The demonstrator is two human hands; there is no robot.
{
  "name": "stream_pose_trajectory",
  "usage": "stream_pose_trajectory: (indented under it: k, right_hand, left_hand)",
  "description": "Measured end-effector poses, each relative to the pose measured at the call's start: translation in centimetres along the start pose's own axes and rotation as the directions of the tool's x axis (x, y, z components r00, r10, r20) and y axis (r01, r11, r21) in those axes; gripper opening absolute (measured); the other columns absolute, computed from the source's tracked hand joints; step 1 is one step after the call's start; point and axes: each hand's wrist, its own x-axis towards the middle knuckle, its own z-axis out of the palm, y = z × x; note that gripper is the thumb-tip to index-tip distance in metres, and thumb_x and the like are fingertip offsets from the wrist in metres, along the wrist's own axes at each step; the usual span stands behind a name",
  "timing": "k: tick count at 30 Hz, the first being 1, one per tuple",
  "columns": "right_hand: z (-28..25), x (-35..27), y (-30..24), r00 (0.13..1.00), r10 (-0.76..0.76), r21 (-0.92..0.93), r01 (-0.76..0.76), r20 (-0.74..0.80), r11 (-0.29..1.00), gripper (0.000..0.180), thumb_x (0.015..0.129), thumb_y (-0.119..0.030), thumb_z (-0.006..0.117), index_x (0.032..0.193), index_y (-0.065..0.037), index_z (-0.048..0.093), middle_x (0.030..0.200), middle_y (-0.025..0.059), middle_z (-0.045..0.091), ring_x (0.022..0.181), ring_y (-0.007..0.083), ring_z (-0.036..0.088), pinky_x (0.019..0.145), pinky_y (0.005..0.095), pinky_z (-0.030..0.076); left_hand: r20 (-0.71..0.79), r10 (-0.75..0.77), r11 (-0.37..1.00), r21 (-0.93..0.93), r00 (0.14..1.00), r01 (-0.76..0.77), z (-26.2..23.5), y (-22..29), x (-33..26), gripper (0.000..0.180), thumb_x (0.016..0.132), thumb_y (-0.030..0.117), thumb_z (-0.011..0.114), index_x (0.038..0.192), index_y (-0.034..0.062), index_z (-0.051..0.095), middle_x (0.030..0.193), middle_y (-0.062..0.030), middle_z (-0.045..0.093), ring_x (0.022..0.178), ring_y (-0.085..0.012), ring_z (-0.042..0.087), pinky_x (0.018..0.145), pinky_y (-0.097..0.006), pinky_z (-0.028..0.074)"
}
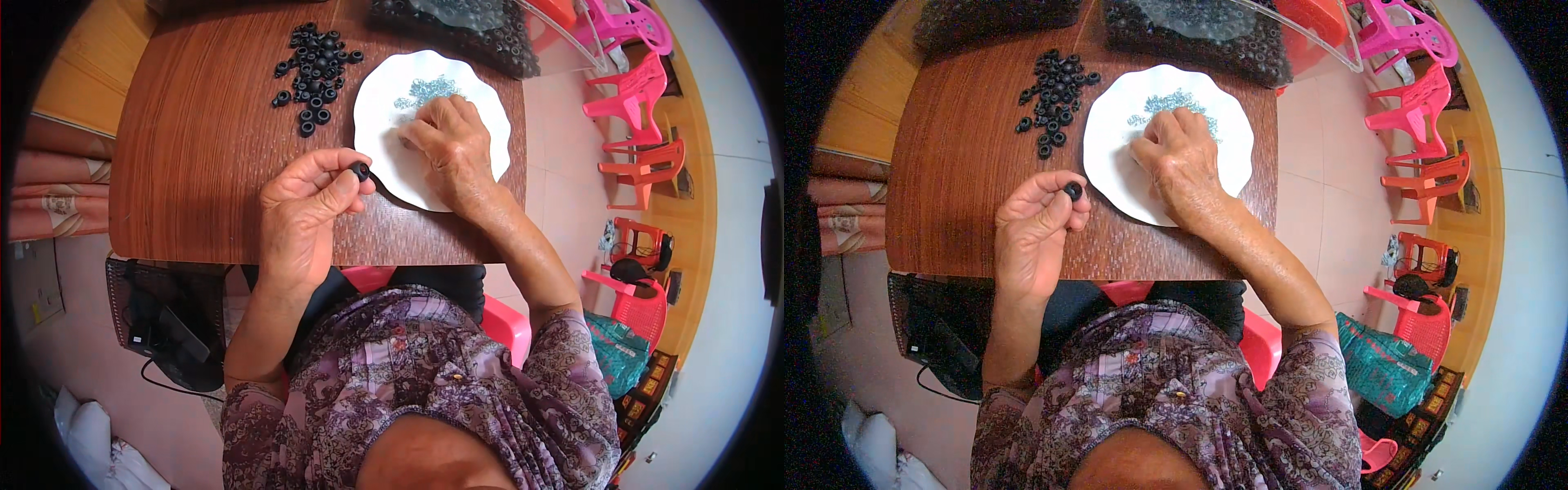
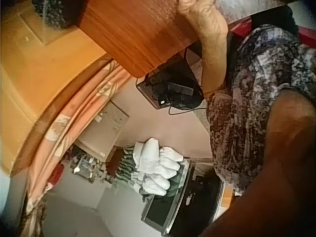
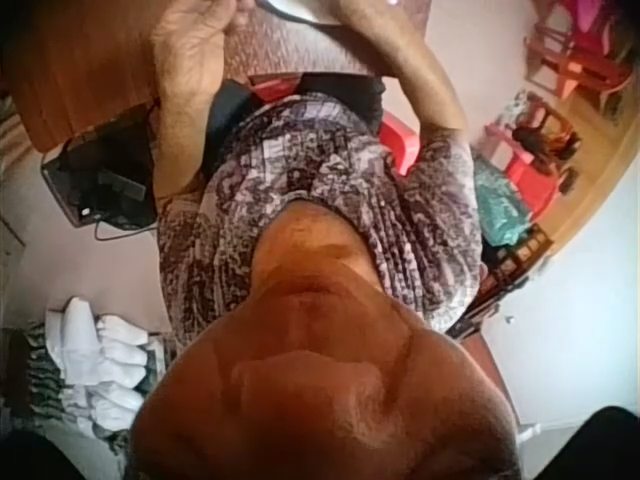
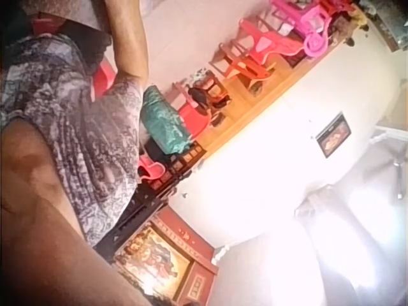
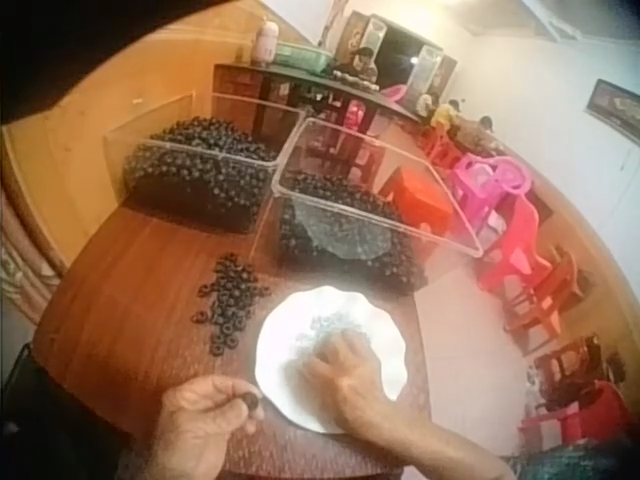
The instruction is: Assembling tiny silver beads into black circular components on a wooden table.
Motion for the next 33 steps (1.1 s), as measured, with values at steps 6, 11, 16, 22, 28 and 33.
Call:
stream_pose_trajectory:
  k: [6, 11, 16, 22, 28, 33]
  right_hand:
    - [-0.1, 0.0, -0.5, 1.0, -0.02, -0.041, 0.02, 0.002, 0.999, 0.015, 0.062, 0.002, 0.064, 0.076, -0.005, 0.063, 0.081, 0.0069, 0.055, 0.075, 0.0262, 0.052, 0.068, 0.0355, 0.042]
    - [-0.5, -0.2, -0.3, 0.999, -0.027, -0.011, 0.027, 0.039, 1.0, 0.015, 0.065, 0.001, 0.065, 0.079, -0.007, 0.066, 0.084, 0.0065, 0.056, 0.076, 0.0249, 0.052, 0.067, 0.0355, 0.044]
    - [-0.8, -0.7, -0.3, 0.998, 0.047, 0.103, -0.051, 0.044, 0.993, 0.023, 0.063, 0.0, 0.069, 0.084, -0.009, 0.069, 0.083, 0.005, 0.058, 0.076, 0.0225, 0.053, 0.064, 0.0335, 0.046]
    - [-0.2, -0.6, -0.3, 1.0, 0.011, 0.108, -0.013, 0.021, 0.994, 0.019, 0.062, 0.003, 0.07, 0.079, -0.005, 0.065, 0.08, 0.0069, 0.058, 0.075, 0.0248, 0.054, 0.065, 0.0353, 0.045]
    - [-1.2, -0.6, -1.0, 0.998, 0.06, 0.11, -0.061, 0.016, 0.992, 0.017, 0.068, 0.006, 0.066, 0.081, -0.001, 0.059, 0.076, 0.0094, 0.058, 0.072, 0.0262, 0.055, 0.064, 0.0353, 0.045]
    - [-3.8, 0.7, -3.0, 0.992, 0.125, 0.363, -0.123, 0.019, 0.924, 0.014, 0.071, 0.007, 0.064, 0.082, 0.0, 0.06, 0.077, 0.0094, 0.058, 0.072, 0.0223, 0.058, 0.063, 0.0295, 0.046]
  left_hand:
    - [0.005, -0.006, 1.0, -0.017, 1.0, 0.006, -0.2, -0.2, 0.1, 0.019, 0.086, 0.006, 0.061, 0.103, -0.0037, 0.06, 0.097, -0.0094, 0.064, 0.079, -0.0119, 0.062, 0.067, -0.021, 0.047]
    - [0.008, -0.02, 1.0, -0.012, 1.0, 0.02, -0.4, -0.2, 0.1, 0.018, 0.086, 0.006, 0.06, 0.102, -0.0035, 0.061, 0.097, -0.0096, 0.064, 0.079, -0.012, 0.062, 0.066, -0.021, 0.047]
    - [0.005, -0.025, 0.999, -0.026, 1.0, 0.025, -0.5, -0.1, 0.2, 0.018, 0.086, 0.006, 0.06, 0.102, -0.0037, 0.061, 0.097, -0.0097, 0.064, 0.08, -0.0123, 0.062, 0.067, -0.02, 0.047]
    - [0.0, -0.022, 1.0, -0.014, 1.0, 0.022, -0.5, 0.0, 0.3, 0.019, 0.087, 0.006, 0.06, 0.103, -0.0043, 0.06, 0.096, -0.0096, 0.064, 0.08, -0.0126, 0.062, 0.067, -0.02, 0.047]
    - [0.018, -0.037, 0.997, -0.06, 0.999, 0.038, -0.4, -0.5, 0.2, 0.019, 0.087, 0.006, 0.06, 0.103, -0.0046, 0.06, 0.096, -0.01, 0.064, 0.081, -0.0128, 0.061, 0.068, -0.022, 0.047]
    - [0.024, -0.038, 0.993, -0.115, 0.999, 0.041, 0.0, -0.7, 0.1, 0.02, 0.086, 0.005, 0.06, 0.103, -0.0049, 0.06, 0.097, -0.0102, 0.064, 0.08, -0.0133, 0.06, 0.07, -0.023, 0.047]
